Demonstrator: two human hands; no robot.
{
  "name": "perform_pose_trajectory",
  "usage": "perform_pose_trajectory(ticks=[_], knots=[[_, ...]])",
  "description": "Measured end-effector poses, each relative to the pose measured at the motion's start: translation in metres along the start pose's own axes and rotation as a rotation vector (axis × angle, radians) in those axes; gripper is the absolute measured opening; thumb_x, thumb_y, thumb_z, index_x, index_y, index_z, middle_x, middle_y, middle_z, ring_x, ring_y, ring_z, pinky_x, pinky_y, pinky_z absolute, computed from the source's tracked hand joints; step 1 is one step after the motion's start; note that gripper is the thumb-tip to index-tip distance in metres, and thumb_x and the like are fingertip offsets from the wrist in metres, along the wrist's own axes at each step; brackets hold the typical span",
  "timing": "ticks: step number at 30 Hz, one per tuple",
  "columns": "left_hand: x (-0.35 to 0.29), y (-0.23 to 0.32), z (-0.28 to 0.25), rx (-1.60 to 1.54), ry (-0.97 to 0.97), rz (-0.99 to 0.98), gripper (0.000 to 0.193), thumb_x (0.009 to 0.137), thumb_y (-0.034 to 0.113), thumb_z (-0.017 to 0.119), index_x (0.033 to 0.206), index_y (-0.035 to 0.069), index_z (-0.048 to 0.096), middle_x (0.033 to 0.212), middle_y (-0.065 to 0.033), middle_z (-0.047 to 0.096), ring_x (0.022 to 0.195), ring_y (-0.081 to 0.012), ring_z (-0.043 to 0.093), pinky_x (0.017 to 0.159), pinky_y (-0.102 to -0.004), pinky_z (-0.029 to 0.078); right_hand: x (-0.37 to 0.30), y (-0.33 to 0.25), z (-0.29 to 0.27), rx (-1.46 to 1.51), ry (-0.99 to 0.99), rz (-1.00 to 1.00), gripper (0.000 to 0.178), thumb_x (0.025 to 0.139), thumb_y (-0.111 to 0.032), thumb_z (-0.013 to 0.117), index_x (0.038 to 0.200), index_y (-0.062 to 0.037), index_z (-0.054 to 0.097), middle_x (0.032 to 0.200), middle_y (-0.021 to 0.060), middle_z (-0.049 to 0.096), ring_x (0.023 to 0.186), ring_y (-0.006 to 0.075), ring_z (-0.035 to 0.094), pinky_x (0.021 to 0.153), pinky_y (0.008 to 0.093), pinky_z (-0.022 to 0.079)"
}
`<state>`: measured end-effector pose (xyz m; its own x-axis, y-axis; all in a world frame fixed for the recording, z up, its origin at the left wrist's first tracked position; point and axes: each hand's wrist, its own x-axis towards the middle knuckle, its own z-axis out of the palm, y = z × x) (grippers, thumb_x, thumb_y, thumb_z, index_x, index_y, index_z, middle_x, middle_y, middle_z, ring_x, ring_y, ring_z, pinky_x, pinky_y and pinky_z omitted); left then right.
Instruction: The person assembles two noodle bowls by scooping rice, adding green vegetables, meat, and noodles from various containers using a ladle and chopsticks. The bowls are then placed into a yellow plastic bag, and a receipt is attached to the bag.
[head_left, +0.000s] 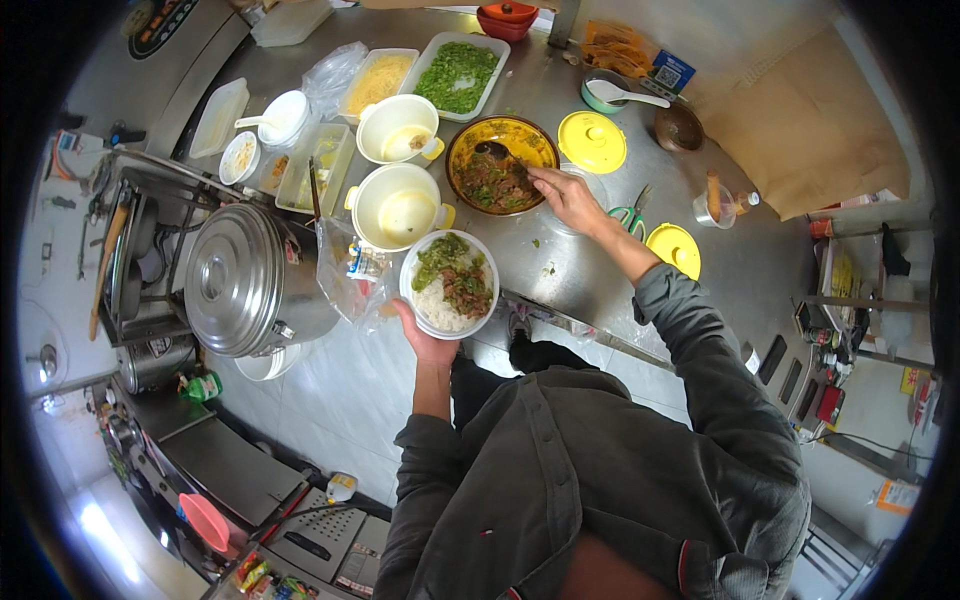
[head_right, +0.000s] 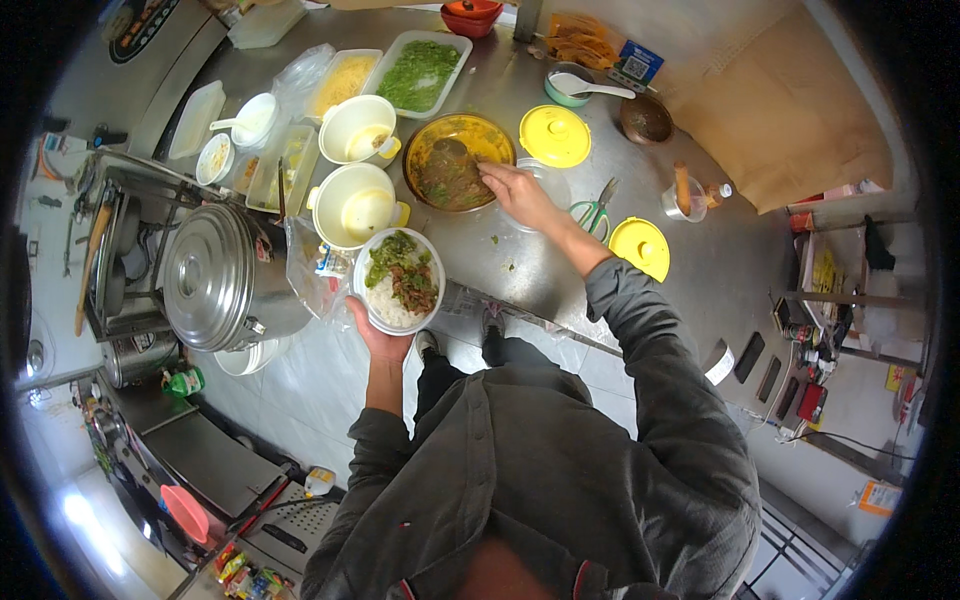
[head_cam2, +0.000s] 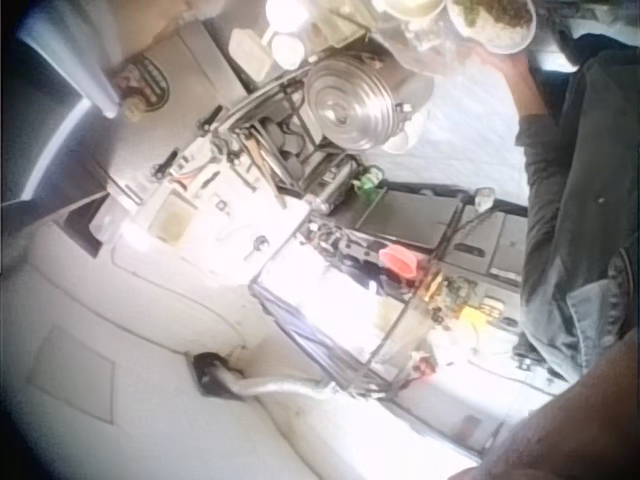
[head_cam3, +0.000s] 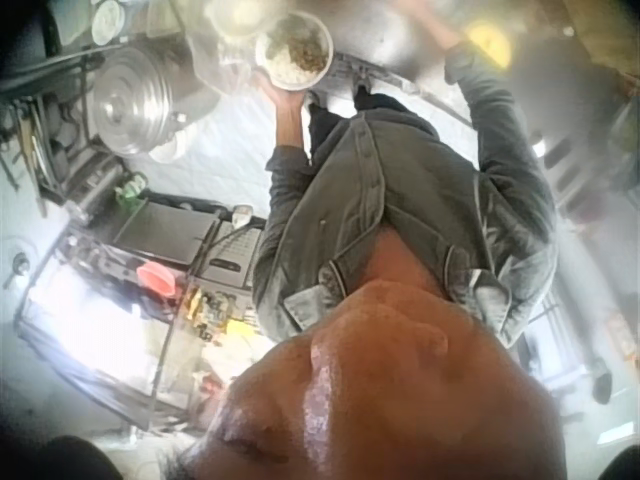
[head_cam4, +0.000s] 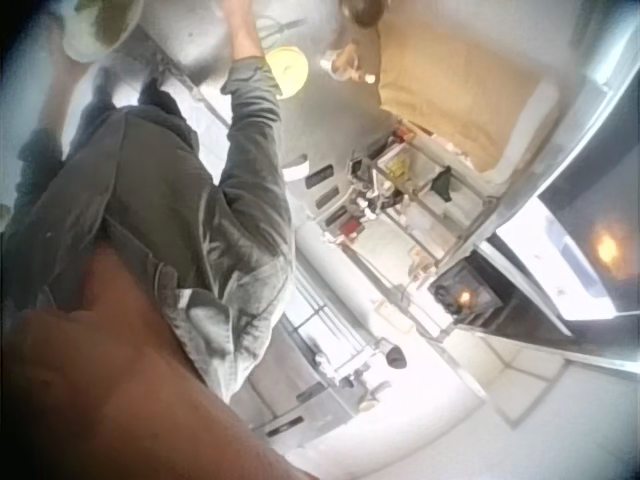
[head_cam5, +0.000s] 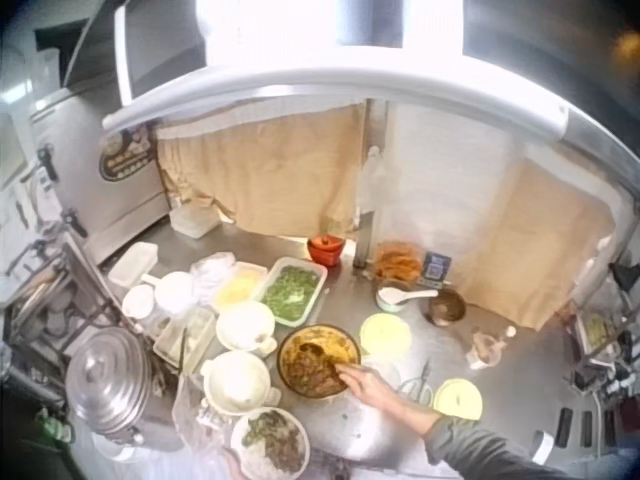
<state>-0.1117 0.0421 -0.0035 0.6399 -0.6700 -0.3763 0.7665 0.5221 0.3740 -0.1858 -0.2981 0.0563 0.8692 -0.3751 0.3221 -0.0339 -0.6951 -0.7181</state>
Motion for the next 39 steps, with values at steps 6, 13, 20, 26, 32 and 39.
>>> perform_pose_trajectory(ticks=[6,13,20,26,32,39], knots=[[0.013,-0.010,-0.022,-0.027,-0.003,-0.071,0.081,0.099,0.069,0.031,0.151,0.007,0.036,0.150,-0.0142,0.046,0.137,-0.0333,0.045,0.115,-0.0472,0.036,0.001,-0.014,0.001,-0.140,-0.004,0.032,0.032,0.100,-0.017,0.057,0.121,0.0049,0.064,0.112,0.0259,0.069,0.100,0.0400,0.069,0.089,0.0392,0.055],[0.060,-0.037,-0.029,0.091,0.024,-0.157,0.078,0.099,0.068,0.032,0.150,0.009,0.038,0.149,-0.0131,0.048,0.137,-0.0326,0.046,0.114,-0.0482,0.037,0.009,-0.021,0.029,0.469,0.217,0.510,0.040,0.106,-0.020,0.045,0.122,0.0149,0.057,0.108,0.0231,0.070,0.097,0.0280,0.073,0.082,0.0338,0.059],[0.097,-0.054,-0.034,0.011,-0.049,-0.192,0.073,0.101,0.064,0.035,0.151,0.011,0.036,0.150,-0.0106,0.048,0.136,-0.0296,0.048,0.113,-0.0454,0.039,0.018,-0.008,0.035,0.982,0.588,0.866,0.029,0.102,-0.011,0.046,0.109,0.0151,0.054,0.108,0.0283,0.064,0.096,0.0353,0.072,0.083,0.0372,0.062],[0.084,-0.048,-0.014,0.047,-0.010,-0.203,0.072,0.102,0.062,0.034,0.151,0.010,0.036,0.151,-0.0103,0.047,0.137,-0.0300,0.047,0.114,-0.0457,0.038,0.010,0.007,0.015,1.061,0.594,0.843,0.030,0.107,-0.014,0.035,0.116,0.0121,0.049,0.113,0.0324,0.063,0.106,0.0345,0.069,0.091,0.0374,0.060],[0.077,-0.039,0.031,0.048,-0.076,-0.045,0.070,0.102,0.063,0.035,0.152,0.014,0.036,0.152,-0.0094,0.045,0.137,-0.0296,0.047,0.112,-0.0477,0.041,0.004,-0.023,-0.037,0.950,0.540,0.680,0.036,0.107,-0.017,0.041,0.121,0.0149,0.050,0.114,0.0309,0.063,0.104,0.0345,0.070,0.092,0.0364,0.059],[0.100,-0.023,0.071,0.044,-0.117,-0.054,0.071,0.100,0.066,0.034,0.153,0.018,0.034,0.150,-0.0075,0.047,0.137,-0.0264,0.047,0.106,-0.0455,0.047,-0.026,-0.095,-0.107,0.838,0.366,0.435,0.042,0.107,-0.022,0.044,0.123,0.0157,0.052,0.116,0.0268,0.065,0.107,0.0342,0.069,0.093,0.0398,0.058]])
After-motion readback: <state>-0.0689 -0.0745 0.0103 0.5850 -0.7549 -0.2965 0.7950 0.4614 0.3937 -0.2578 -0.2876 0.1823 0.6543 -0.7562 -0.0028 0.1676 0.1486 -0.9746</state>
